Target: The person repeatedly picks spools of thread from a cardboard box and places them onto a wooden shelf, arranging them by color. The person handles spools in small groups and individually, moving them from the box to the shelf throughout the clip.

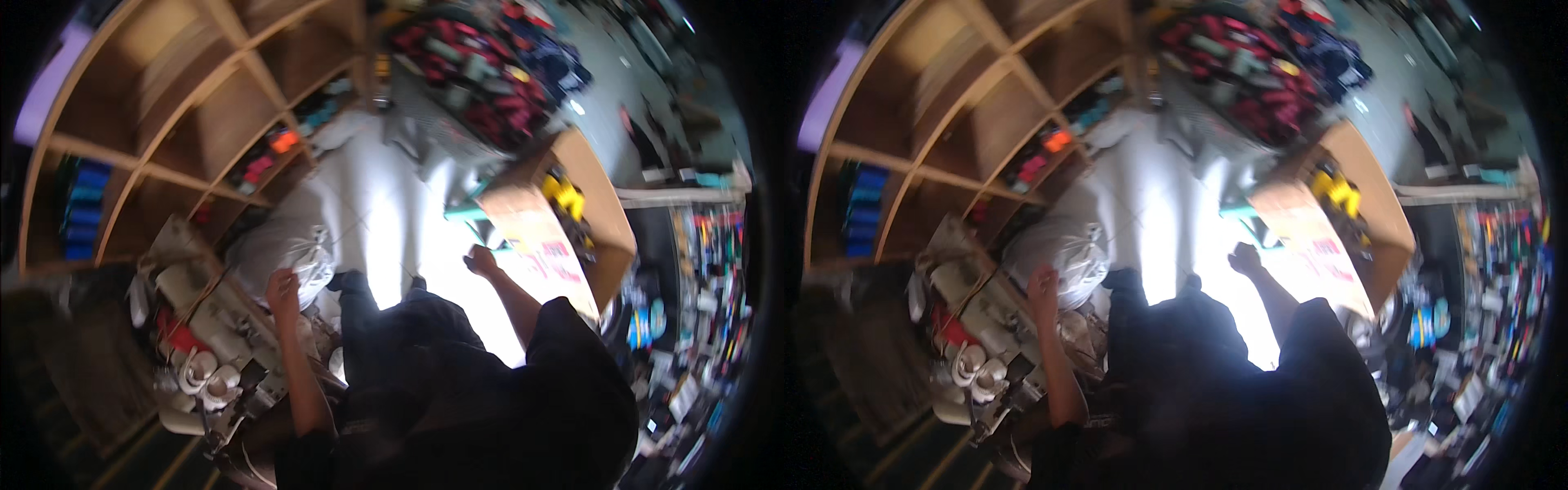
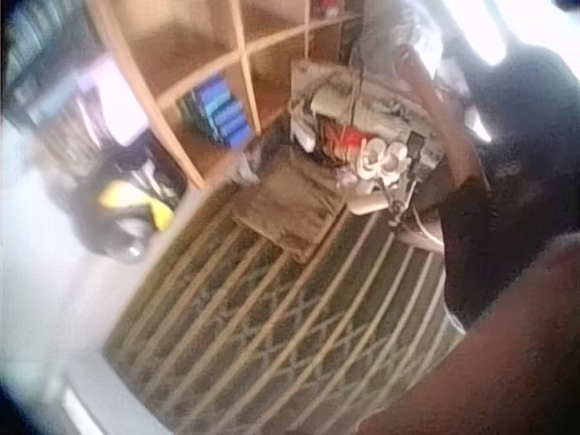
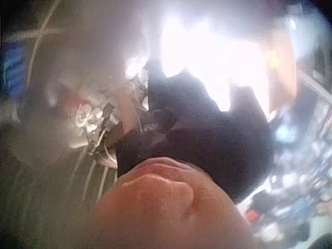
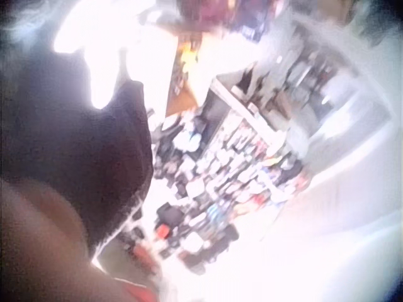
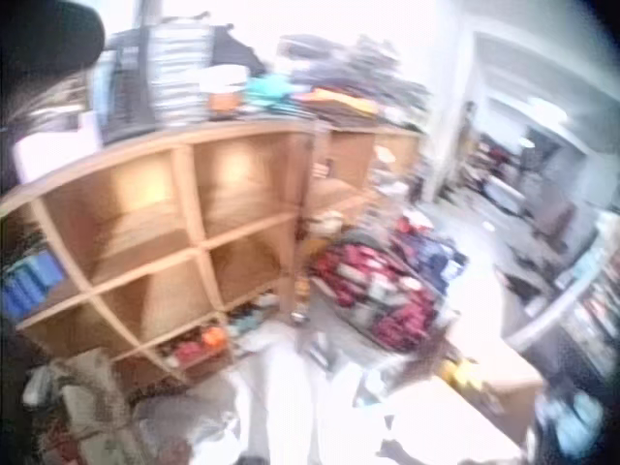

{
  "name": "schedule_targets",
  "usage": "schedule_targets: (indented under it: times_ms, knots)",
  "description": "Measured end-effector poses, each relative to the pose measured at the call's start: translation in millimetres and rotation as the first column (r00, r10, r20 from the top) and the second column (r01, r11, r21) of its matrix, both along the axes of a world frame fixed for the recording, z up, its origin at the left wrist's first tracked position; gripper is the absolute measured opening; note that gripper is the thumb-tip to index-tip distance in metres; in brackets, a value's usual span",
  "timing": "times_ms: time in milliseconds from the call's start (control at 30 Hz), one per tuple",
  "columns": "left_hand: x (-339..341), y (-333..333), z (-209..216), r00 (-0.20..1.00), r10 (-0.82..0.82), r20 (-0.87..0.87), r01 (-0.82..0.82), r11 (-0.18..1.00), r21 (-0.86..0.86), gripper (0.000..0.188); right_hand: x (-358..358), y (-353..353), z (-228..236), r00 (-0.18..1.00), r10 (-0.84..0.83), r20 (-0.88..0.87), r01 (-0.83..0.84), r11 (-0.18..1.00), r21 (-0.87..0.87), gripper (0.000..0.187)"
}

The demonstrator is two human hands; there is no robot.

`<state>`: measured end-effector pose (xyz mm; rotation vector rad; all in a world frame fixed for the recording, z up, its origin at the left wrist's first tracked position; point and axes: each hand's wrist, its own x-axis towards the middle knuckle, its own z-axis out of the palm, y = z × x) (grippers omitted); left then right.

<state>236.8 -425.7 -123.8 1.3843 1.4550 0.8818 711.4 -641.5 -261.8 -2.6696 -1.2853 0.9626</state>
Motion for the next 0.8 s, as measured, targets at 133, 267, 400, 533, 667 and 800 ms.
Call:
schedule_targets:
  times_ms: [133,267,400,533,667,800]
  knots:
    - [58.8,-47.5,-22.2,0.990,-0.139,-0.004,0.134,0.964,-0.231,0.019,-45.7,-43.8,60.8,0.947,-0.169,-0.274,0.233,0.946,0.223,0.032]
    - [142.9,-67.8,-26.9,0.936,-0.348,0.055,0.349,0.893,-0.284,0.019,-60.2,-105.9,93.5,0.909,-0.275,-0.314,0.294,0.956,0.013,0.032]
    - [236.2,-75.2,-18.4,0.777,-0.630,0.002,0.622,0.767,-0.159,0.018,-52.9,-151.4,91.1,0.739,-0.547,-0.394,0.602,0.798,0.022,0.025]
    - [338.3,-79.4,15.9,0.579,-0.815,-0.020,0.810,0.578,-0.098,0.016,-22.2,-149.5,112.2,0.687,-0.618,-0.381,0.725,0.556,0.406,0.010]
    - [441.4,-87.6,44.1,0.380,-0.911,-0.159,0.915,0.344,0.210,0.014,18.9,-131.0,157.8,0.608,-0.678,-0.412,0.761,0.352,0.545,0.014]
    - [530.7,-96.9,70.9,0.267,-0.911,-0.314,0.888,0.106,0.448,0.016,54.1,-116.0,186.2,0.572,-0.765,-0.296,0.731,0.312,0.606,0.011]
